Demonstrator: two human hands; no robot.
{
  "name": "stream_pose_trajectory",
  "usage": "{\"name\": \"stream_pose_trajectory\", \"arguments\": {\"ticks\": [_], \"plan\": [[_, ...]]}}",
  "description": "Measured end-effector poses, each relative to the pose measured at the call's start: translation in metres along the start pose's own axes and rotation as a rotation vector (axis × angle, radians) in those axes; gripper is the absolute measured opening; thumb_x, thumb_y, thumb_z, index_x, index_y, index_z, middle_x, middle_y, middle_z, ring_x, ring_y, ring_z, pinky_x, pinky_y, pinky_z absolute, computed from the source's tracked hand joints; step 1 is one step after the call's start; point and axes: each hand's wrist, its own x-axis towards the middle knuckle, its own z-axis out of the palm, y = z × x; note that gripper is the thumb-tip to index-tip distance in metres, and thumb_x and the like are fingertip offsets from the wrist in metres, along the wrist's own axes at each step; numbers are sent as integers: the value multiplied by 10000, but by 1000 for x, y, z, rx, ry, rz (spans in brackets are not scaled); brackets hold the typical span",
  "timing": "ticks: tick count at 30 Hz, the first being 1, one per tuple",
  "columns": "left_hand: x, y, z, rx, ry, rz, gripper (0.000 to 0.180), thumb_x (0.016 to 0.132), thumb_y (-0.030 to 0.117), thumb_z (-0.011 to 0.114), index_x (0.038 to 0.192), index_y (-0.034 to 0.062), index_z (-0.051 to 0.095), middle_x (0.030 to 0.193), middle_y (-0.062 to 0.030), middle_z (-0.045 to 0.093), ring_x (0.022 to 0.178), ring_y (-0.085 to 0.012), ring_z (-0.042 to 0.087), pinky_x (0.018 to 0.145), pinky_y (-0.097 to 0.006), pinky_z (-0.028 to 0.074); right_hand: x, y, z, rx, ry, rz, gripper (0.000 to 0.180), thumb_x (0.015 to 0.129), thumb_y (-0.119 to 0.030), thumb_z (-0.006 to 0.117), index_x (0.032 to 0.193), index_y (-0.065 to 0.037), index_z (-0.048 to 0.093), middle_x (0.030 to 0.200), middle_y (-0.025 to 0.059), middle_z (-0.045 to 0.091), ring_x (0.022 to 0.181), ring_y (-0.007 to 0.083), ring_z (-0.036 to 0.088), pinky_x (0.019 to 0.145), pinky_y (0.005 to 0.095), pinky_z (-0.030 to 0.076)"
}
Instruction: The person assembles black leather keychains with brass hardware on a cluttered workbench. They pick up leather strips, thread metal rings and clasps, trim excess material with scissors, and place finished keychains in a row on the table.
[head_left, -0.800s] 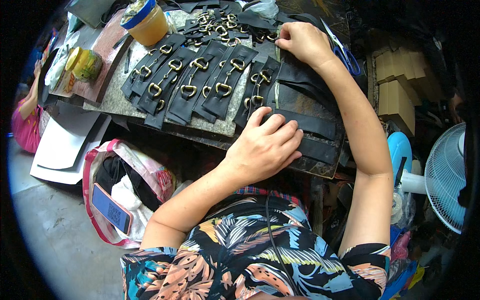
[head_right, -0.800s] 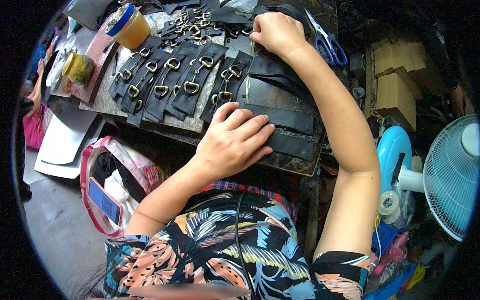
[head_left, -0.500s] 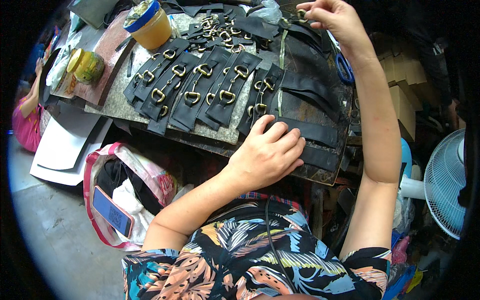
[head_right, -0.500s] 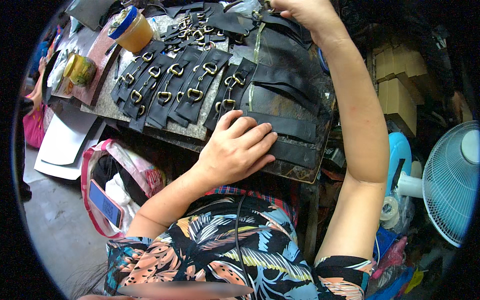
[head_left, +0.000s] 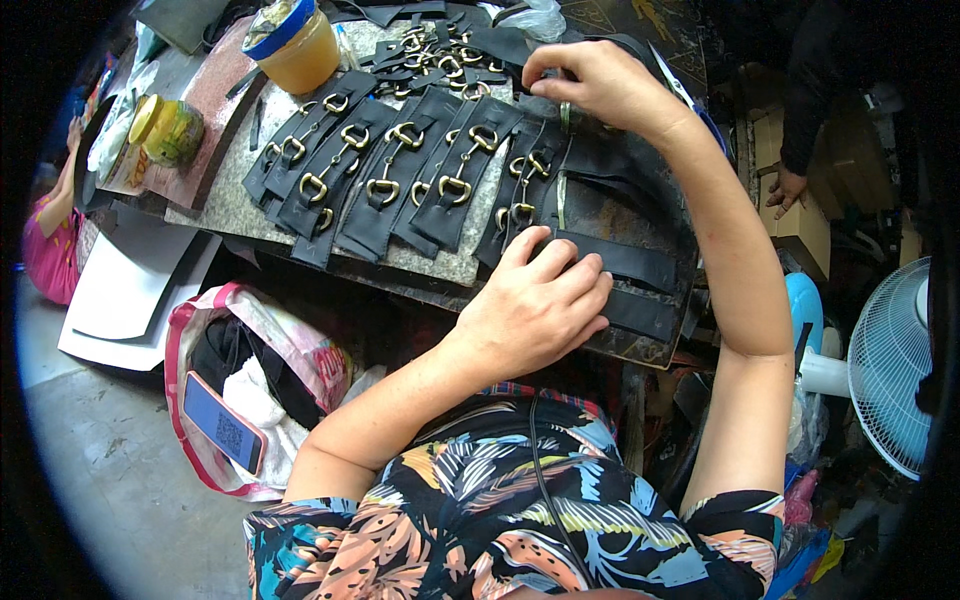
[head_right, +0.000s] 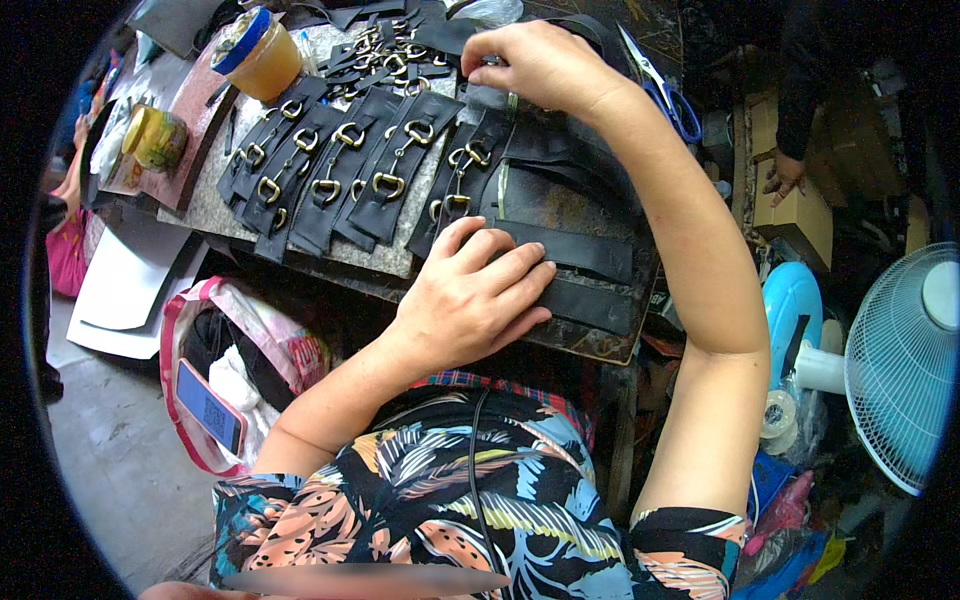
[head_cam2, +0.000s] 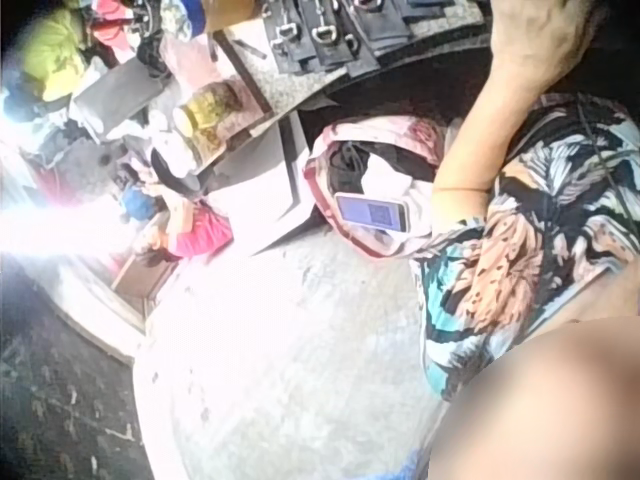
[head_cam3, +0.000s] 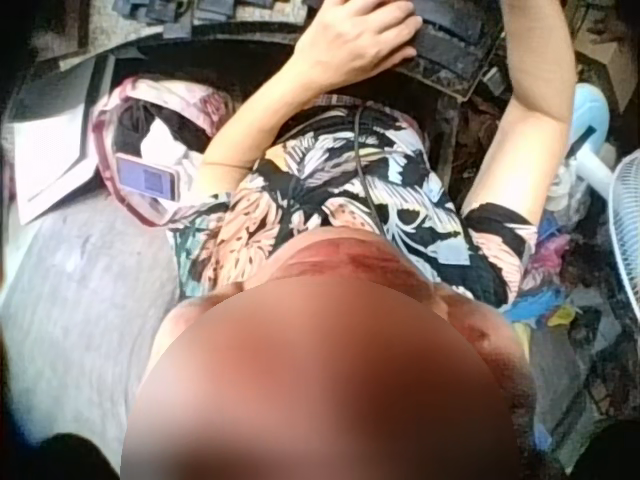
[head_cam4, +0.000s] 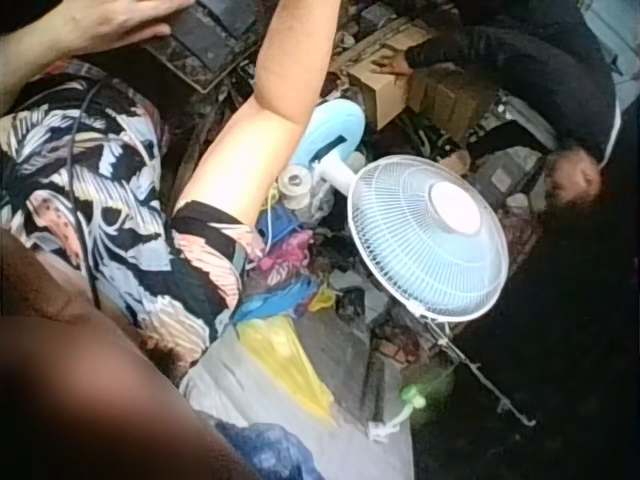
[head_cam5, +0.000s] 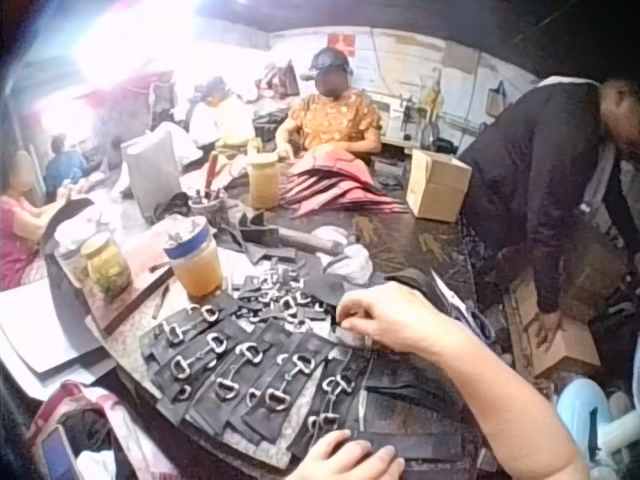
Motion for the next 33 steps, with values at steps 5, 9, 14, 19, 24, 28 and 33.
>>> {"name": "stream_pose_trajectory", "arguments": {"ticks": [5,9,14,19,24,28,33], "plan": [[-1,0,0,0,-3,-7,421,809,325,793,1164,120,696,1192,-51,656,1067,-239,602,1032,-481,455,7,-7,17,-315,35,85,234,917,-346,717,1093,-197,750,942,106,765,922,316,741,796,434,580],[0,0,1,-2,-8,-8,425,803,326,797,1161,120,697,1194,-50,656,1067,-240,603,1030,-479,458,10,1,14,-332,116,71,228,930,-346,698,1098,-200,748,947,115,766,913,323,742,805,444,583],[0,0,0,7,-11,-14,430,792,324,806,1155,121,697,1191,-47,659,1063,-239,607,1028,-474,460,-2,13,-24,196,257,10,146,936,-94,643,1015,12,704,822,59,707,746,170,691,685,294,535],[1,2,-2,3,-3,-9,409,790,314,808,1133,117,703,1184,-43,663,1060,-240,609,1024,-470,461,-35,7,-54,675,260,240,135,968,-111,700,1037,2,725,889,9,723,722,67,597,654,230,480],[3,1,-2,-7,-25,-13,423,798,312,805,1153,104,707,1204,-44,671,1062,-250,608,1033,-483,452,-84,3,-75,1035,334,341,102,1029,-146,609,1067,-62,650,872,61,731,533,27,466,490,204,389],[4,1,0,13,35,25,371,801,287,784,1090,76,687,1082,-42,629,1016,-241,588,996,-465,459,-126,-2,-81,1349,345,298,145,1062,-190,525,1055,-73,610,796,116,722,440,49,423,434,188,359],[3,1,1,55,13,33,380,822,294,782,1129,84,705,1173,-45,655,1063,-257,589,1030,-479,448,-162,-19,-89,925,254,512,221,1019,-265,614,1099,-67,673,776,64,690,599,116,611,572,267,491]]}}
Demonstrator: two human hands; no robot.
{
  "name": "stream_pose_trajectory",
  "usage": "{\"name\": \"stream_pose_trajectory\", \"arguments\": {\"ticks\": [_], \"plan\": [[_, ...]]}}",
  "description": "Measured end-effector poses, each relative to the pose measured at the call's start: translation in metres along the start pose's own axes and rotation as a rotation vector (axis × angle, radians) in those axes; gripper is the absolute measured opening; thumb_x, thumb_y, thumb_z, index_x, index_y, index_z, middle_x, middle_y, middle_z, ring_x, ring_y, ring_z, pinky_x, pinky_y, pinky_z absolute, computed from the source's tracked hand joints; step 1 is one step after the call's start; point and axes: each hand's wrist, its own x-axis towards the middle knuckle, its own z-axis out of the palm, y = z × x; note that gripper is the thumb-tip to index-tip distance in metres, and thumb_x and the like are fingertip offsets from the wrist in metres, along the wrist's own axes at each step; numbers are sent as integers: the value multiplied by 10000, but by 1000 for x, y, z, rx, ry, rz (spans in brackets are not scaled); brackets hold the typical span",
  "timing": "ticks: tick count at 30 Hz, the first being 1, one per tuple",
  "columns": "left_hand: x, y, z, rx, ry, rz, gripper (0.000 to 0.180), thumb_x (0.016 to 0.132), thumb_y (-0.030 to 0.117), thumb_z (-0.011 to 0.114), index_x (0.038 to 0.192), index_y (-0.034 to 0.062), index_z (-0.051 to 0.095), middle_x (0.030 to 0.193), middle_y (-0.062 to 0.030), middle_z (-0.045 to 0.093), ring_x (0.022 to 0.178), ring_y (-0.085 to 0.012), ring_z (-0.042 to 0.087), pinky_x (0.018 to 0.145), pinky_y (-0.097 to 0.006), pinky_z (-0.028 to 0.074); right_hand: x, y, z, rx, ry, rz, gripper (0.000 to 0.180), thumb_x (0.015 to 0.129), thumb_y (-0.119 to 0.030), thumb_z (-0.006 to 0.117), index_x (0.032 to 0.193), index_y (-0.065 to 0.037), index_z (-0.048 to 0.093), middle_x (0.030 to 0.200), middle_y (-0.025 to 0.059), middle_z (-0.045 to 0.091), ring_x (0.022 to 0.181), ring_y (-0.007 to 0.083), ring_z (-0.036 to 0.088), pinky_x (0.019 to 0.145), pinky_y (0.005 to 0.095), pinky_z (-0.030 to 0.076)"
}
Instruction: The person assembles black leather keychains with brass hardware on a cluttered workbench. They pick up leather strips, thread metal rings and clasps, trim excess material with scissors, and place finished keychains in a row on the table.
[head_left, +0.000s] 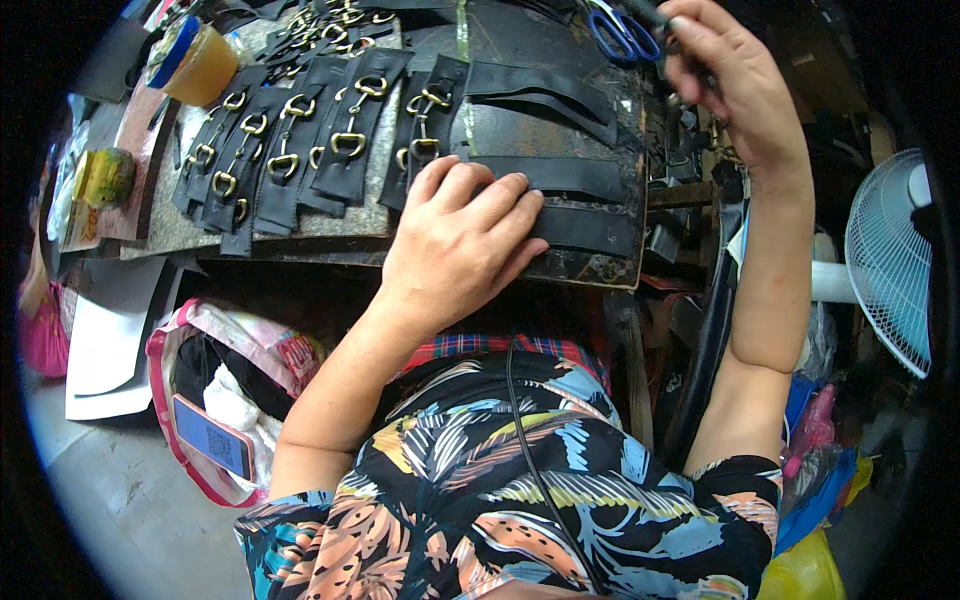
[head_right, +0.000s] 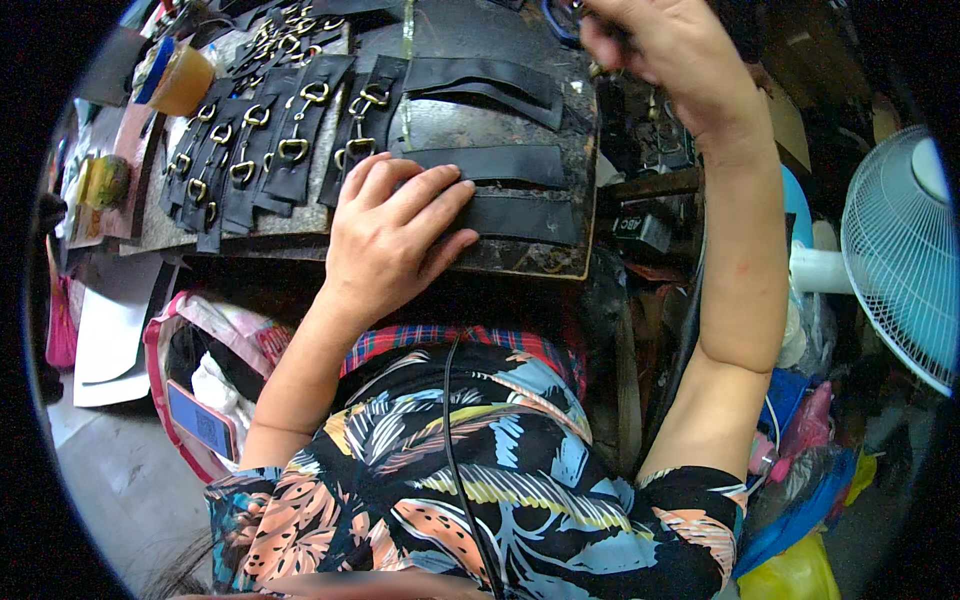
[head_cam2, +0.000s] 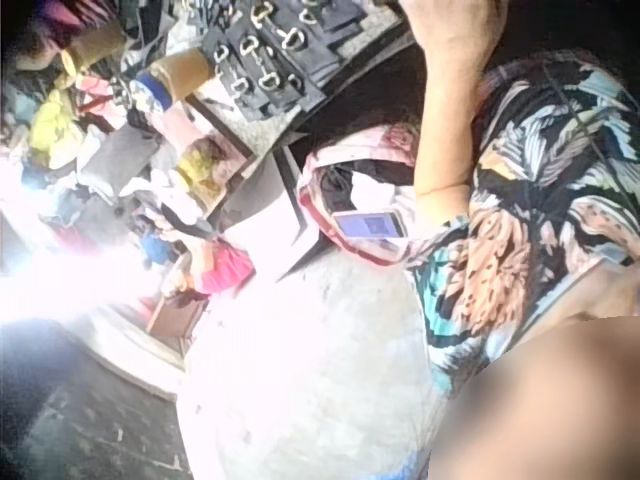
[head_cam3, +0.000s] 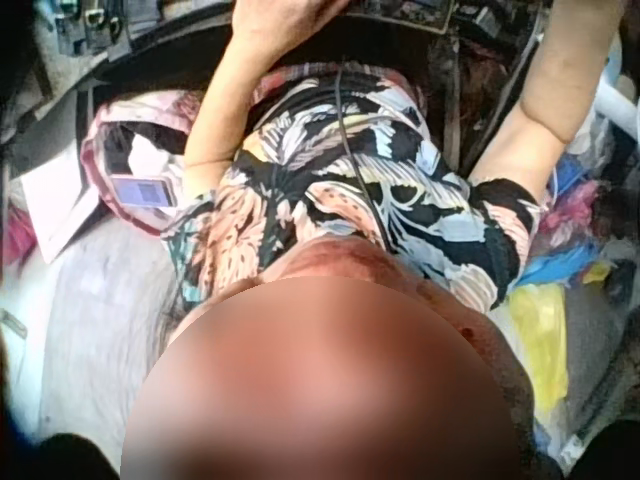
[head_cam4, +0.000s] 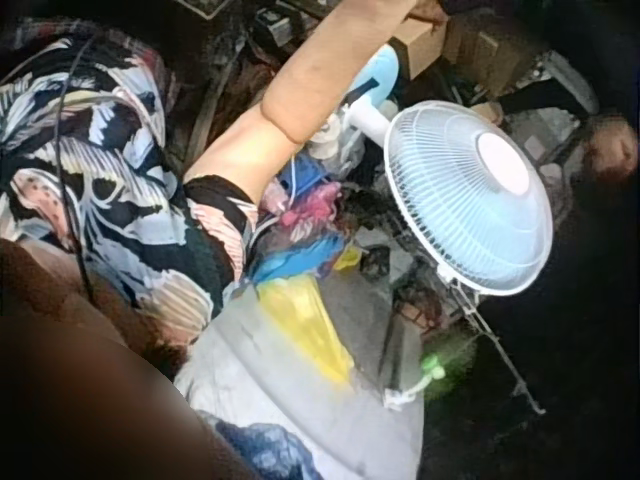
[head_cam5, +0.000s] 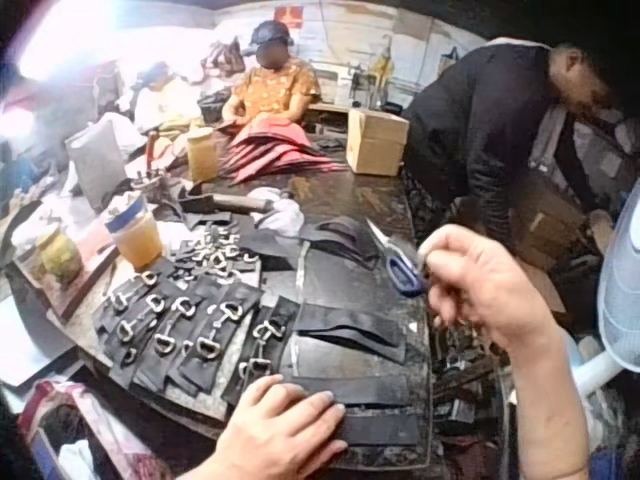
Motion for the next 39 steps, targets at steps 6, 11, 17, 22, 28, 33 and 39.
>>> {"name": "stream_pose_trajectory", "arguments": {"ticks": [6,11,17,22,28,33,39], "plan": [[0,1,0,36,-10,2,379,827,301,781,1137,98,701,1177,-42,659,1054,-250,593,1029,-472,445,-8,34,56,-725,-225,-326,230,1004,-186,650,1183,-47,690,861,66,682,789,125,665,715,293,531],[0,1,-2,23,-26,-16,402,810,284,800,1151,93,710,1207,-49,686,1051,-265,623,1016,-473,465,4,52,63,-480,-123,-347,312,1010,-127,616,1315,-80,660,971,53,732,837,92,647,739,267,521],[-1,0,0,30,-13,-3,418,801,286,808,1160,98,705,1206,-49,691,1048,-264,626,1018,-481,466,-29,23,20,-230,-60,-214,305,1083,-180,482,1317,-68,642,1007,36,699,793,48,610,637,187,460],[-2,1,1,39,5,10,416,800,282,811,1161,104,704,1205,-55,689,1046,-268,626,1029,-486,467,-49,15,23,-195,-92,-237,254,1054,-75,525,1280,-16,627,1043,66,691,868,120,690,721,240,551],[-3,1,-1,24,19,-15,411,788,293,820,1136,103,712,1123,-64,662,1043,-287,620,1023,-491,477,-38,42,63,165,99,-300,222,950,13,654,1160,-51,690,929,44,711,829,103,713,732,278,568],[-4,0,1,37,20,-1,417,785,298,823,1134,97,713,1100,-68,655,1039,-291,617,1021,-494,477,-49,75,65,-457,251,-284,127,949,8,668,1058,-8,730,960,12,712,865,74,656,797,232,527],[-2,3,-7,6,13,-14,412,785,274,822,1136,88,715,1106,-77,687,1032,-291,623,996,-482,486,-68,76,54,-403,165,-201,162,897,26,693,1055,15,725,979,34,692,892,110,655,811,248,528]]}}
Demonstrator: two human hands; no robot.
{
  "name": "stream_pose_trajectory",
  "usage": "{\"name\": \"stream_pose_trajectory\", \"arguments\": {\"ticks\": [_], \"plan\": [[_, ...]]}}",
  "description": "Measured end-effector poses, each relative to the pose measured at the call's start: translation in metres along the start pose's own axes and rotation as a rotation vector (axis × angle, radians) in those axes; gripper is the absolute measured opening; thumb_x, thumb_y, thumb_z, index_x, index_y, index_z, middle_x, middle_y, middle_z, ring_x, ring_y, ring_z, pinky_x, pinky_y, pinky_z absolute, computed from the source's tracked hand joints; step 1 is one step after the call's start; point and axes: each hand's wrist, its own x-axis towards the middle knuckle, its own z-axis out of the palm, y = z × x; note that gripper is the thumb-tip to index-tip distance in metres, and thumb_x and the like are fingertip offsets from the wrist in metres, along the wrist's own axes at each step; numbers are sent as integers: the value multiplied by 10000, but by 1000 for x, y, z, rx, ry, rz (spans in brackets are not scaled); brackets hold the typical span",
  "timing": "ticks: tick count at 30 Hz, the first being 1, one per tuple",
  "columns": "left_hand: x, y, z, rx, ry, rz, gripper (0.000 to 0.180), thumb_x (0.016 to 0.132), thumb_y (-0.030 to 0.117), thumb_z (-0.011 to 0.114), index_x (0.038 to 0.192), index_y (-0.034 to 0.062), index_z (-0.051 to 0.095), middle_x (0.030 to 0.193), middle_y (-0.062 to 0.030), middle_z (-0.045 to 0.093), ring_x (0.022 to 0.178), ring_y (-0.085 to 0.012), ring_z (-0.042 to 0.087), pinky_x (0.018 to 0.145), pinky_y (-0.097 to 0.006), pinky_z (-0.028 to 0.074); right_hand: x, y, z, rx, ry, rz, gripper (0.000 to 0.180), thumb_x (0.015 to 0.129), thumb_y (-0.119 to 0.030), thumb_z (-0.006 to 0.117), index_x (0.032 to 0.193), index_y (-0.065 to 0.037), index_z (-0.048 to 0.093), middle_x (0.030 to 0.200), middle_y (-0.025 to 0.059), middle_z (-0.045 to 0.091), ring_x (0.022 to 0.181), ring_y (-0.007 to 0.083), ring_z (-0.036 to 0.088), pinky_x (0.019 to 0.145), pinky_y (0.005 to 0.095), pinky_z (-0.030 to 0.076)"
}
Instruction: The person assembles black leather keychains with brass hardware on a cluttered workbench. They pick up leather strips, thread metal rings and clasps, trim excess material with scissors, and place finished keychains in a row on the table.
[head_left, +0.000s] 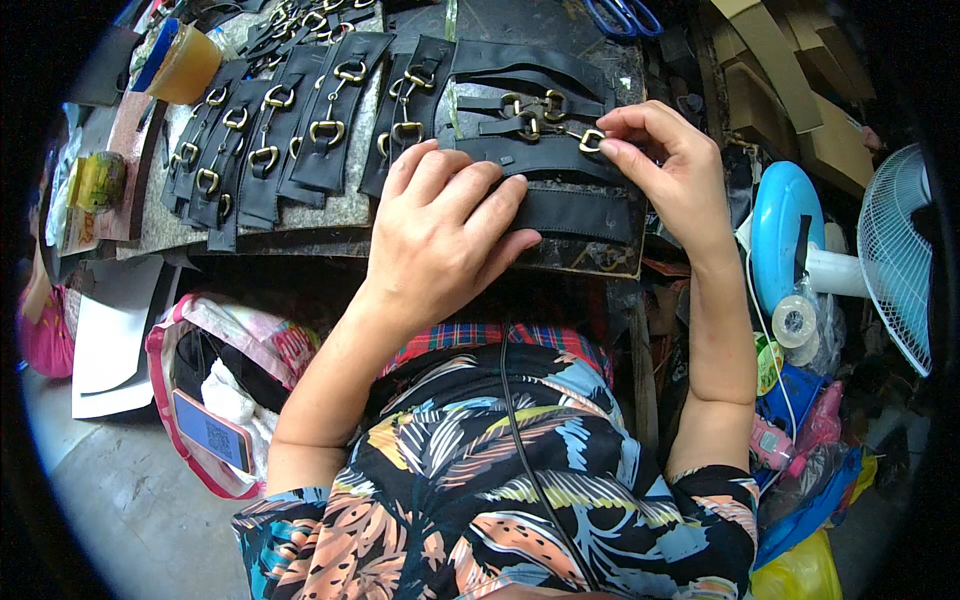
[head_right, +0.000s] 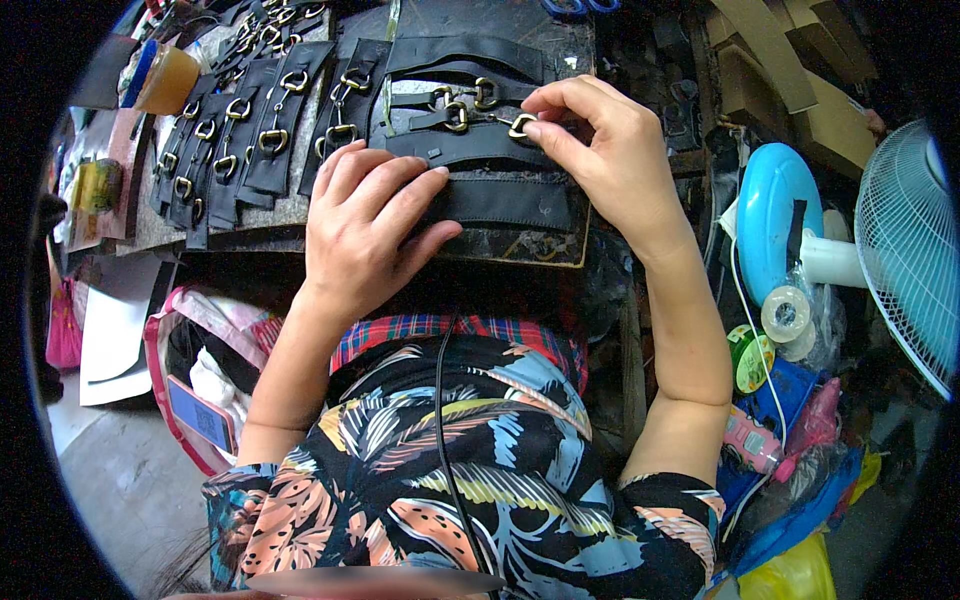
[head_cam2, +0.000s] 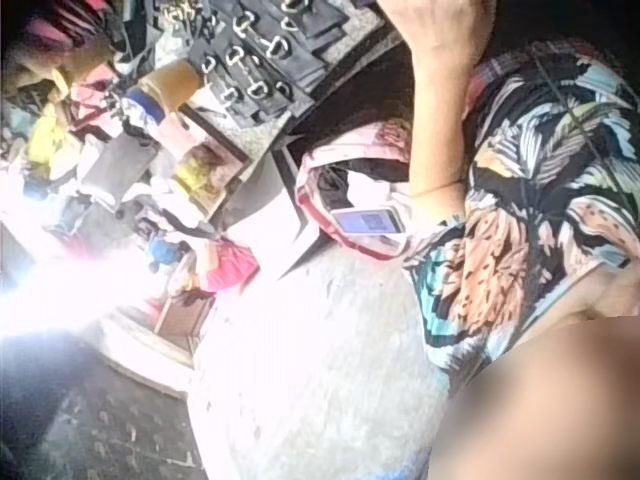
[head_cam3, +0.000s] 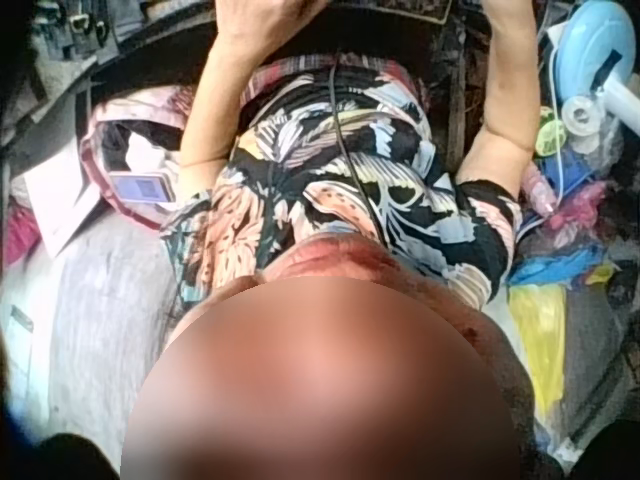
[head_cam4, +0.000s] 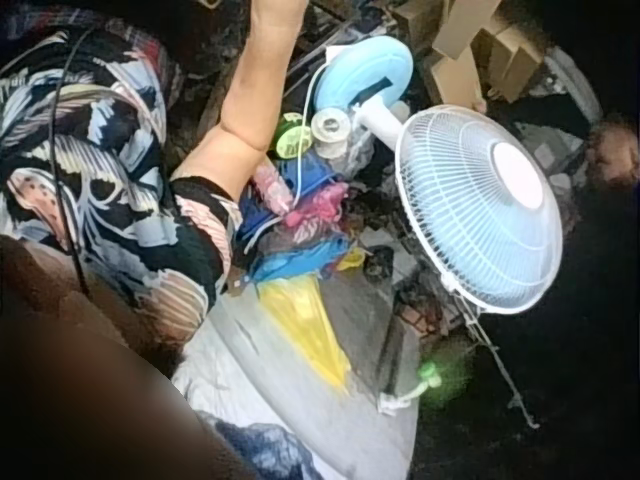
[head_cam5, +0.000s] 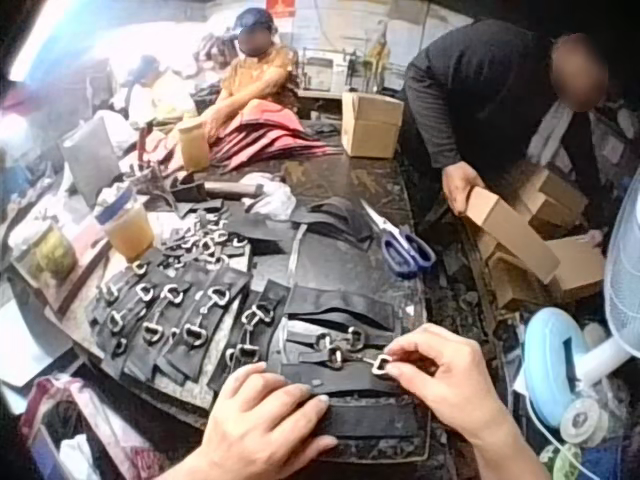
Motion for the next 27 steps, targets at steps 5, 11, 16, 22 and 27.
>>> {"name": "stream_pose_trajectory", "arguments": {"ticks": [5,11,16,22,27], "plan": [[14,-10,-9,69,181,19,361,740,115,798,1086,82,701,1038,-52,688,947,-263,613,826,-399,512,0,-8,-7,23,-55,1,185,879,82,650,1039,25,722,1040,58,683,959,123,653,832,257,530],[42,-13,5,110,123,22,365,712,190,834,1059,151,723,1118,-15,674,1020,-245,588,854,-380,490,4,-21,-5,204,-60,-221,190,877,141,644,1019,42,721,1091,110,698,1030,178,680,873,281,574],[48,-16,2,45,243,62,168,830,119,781,989,96,730,944,-31,721,902,-276,643,800,-373,530,-10,-39,-12,223,100,-266,163,931,109,661,1065,48,729,1061,128,707,929,185,720,834,278,625],[26,-8,-28,-328,71,-133,140,918,-7,701,1056,18,711,896,-106,690,776,-224,681,707,-318,537,-38,-43,-12,451,174,0,235,955,1,696,1184,-38,728,965,24,726,800,66,683,672,190,539],[24,23,-11,-426,58,-57,530,807,81,835,1303,48,652,1287,-159,638,1190,-287,632,974,-361,516,-48,-50,5,479,124,83,196,950,5,705,1143,-23,721,988,37,731,812,76,691,690,199,554]]}}
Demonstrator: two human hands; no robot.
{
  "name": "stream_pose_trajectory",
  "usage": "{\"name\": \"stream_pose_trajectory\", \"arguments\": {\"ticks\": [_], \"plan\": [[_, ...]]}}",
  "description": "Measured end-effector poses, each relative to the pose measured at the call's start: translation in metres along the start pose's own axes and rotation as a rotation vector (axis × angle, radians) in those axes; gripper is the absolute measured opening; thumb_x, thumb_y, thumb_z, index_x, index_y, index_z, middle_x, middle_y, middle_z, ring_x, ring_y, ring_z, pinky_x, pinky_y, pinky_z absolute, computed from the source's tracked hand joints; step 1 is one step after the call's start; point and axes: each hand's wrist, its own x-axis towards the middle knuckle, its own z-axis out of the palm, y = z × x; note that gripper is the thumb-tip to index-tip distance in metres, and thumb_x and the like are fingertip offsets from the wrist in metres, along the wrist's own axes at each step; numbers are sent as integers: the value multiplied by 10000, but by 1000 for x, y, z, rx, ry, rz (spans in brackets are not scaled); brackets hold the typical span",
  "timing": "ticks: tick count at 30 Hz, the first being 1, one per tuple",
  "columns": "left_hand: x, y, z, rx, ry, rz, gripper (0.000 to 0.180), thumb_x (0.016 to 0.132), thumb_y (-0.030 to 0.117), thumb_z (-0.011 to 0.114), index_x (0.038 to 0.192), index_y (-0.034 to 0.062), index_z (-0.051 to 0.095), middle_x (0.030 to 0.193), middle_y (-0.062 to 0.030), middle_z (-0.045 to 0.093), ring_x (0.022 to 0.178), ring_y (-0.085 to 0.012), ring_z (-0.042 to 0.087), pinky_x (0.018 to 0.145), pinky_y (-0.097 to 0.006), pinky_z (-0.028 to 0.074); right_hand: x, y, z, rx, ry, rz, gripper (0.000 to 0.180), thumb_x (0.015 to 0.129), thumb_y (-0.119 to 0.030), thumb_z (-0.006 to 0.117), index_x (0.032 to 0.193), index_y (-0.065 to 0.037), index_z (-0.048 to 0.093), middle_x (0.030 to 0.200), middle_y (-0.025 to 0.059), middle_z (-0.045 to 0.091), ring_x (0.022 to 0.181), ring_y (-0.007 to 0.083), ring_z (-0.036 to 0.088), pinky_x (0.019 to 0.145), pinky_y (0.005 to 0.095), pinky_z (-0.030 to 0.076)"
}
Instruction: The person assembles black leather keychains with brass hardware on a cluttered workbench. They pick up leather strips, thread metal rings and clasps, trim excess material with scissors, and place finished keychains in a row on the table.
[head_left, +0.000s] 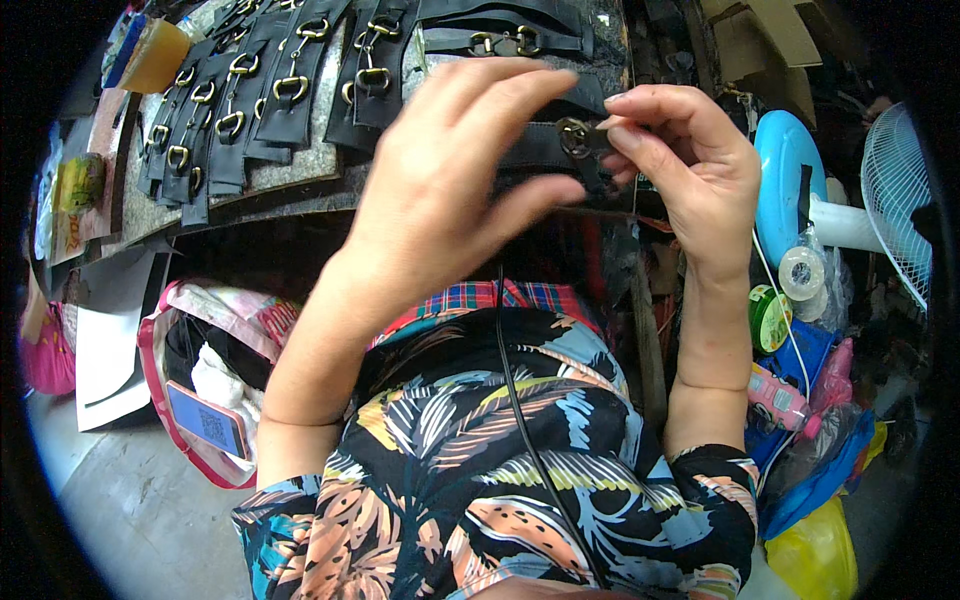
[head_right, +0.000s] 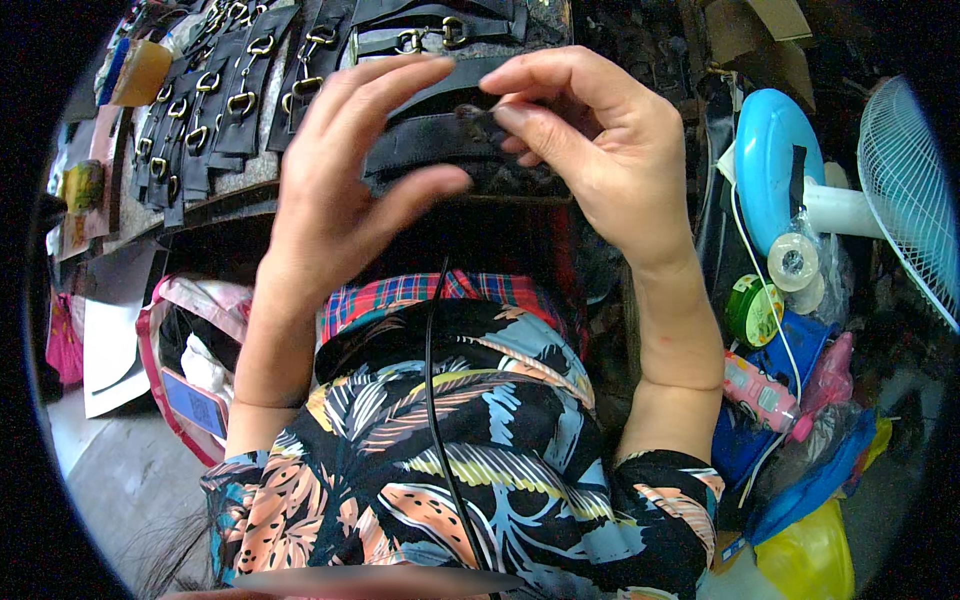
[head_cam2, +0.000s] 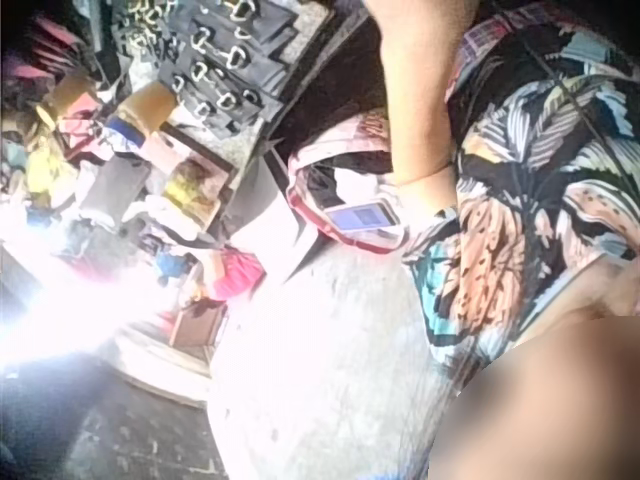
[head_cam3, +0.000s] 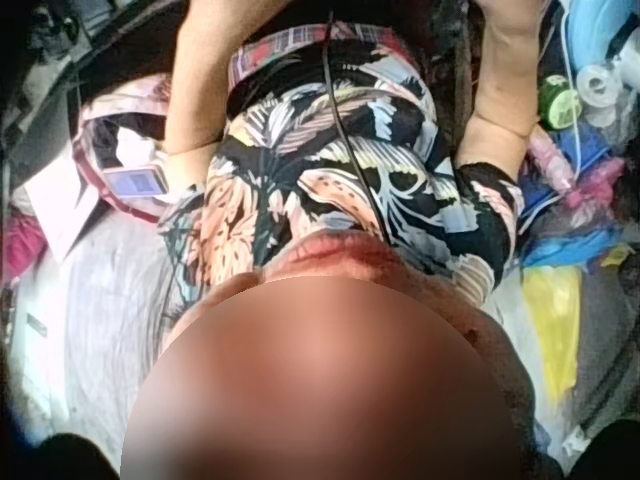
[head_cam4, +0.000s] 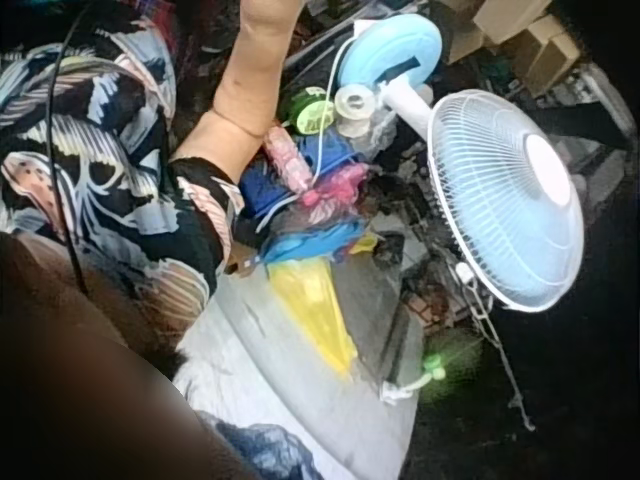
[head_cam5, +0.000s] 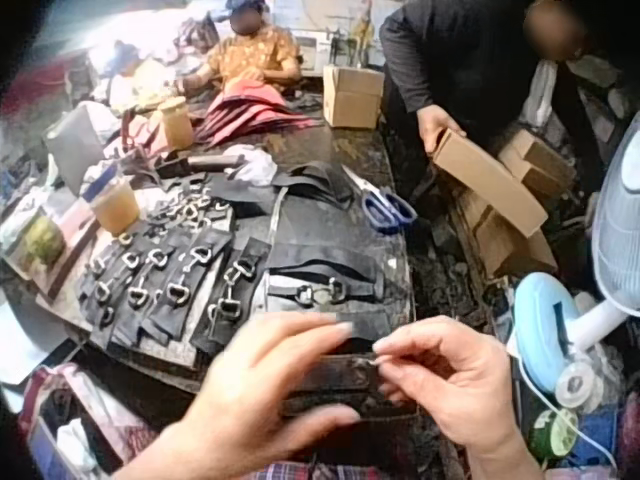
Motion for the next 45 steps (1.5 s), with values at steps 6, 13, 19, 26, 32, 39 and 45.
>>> {"name": "stream_pose_trajectory", "arguments": {"ticks": [6,13,19,26,32,39,45], "plan": [[-2,3,-10,-278,-142,-158,324,890,-71,704,1207,-7,685,1069,-76,736,995,-139,690,863,-278,545,-3,-22,-10,50,60,-126,191,912,50,706,1098,7,693,935,125,740,758,138,710,650,232,571],[-10,-1,-15,-179,-113,-325,225,872,-13,752,1093,-5,712,1040,-68,710,938,-154,688,796,-290,544,-6,10,-9,-110,8,6,123,955,-9,688,1066,-15,741,930,6,720,800,48,631,712,202,511],[-18,-3,6,426,-52,-70,251,838,114,788,1070,69,704,890,-92,631,796,-304,629,712,-399,528,-11,34,-5,-478,-18,64,112,919,-47,727,1023,-12,748,920,31,703,793,90,621,716,233,489],[-32,-13,-5,450,-39,-23,232,788,91,780,1000,84,685,890,-69,621,847,-275,597,724,-373,526,-18,28,-12,-643,90,-91,133,850,-96,792,973,-52,769,887,71,671,724,186,635,639,300,488],[-37,-16,-10,410,27,-23,238,776,70,792,996,67,701,915,-69,638,851,-273,617,734,-366,539,-17,30,-6,-678,40,-239,188,795,-65,815,978,-47,775,922,91,666,827,244,685,736,328,541],[-40,-16,-5,404,22,-80,168,763,89,809,911,71,731,878,-55,629,837,-253,623,725,-357,544,-18,43,-6,-519,51,-156,182,819,-30,803,998,-22,769,950,87,648,816,196,662,701,289,522],[-41,-16,-3,413,39,-62,214,764,65,804,964,59,729,907,-63,645,844,-261,630,726,-362,546,-19,45,-8,-575,64,-216,180,839,-18,788,1018,-24,769,957,72,647,775,158,629,656,264,508]]}}
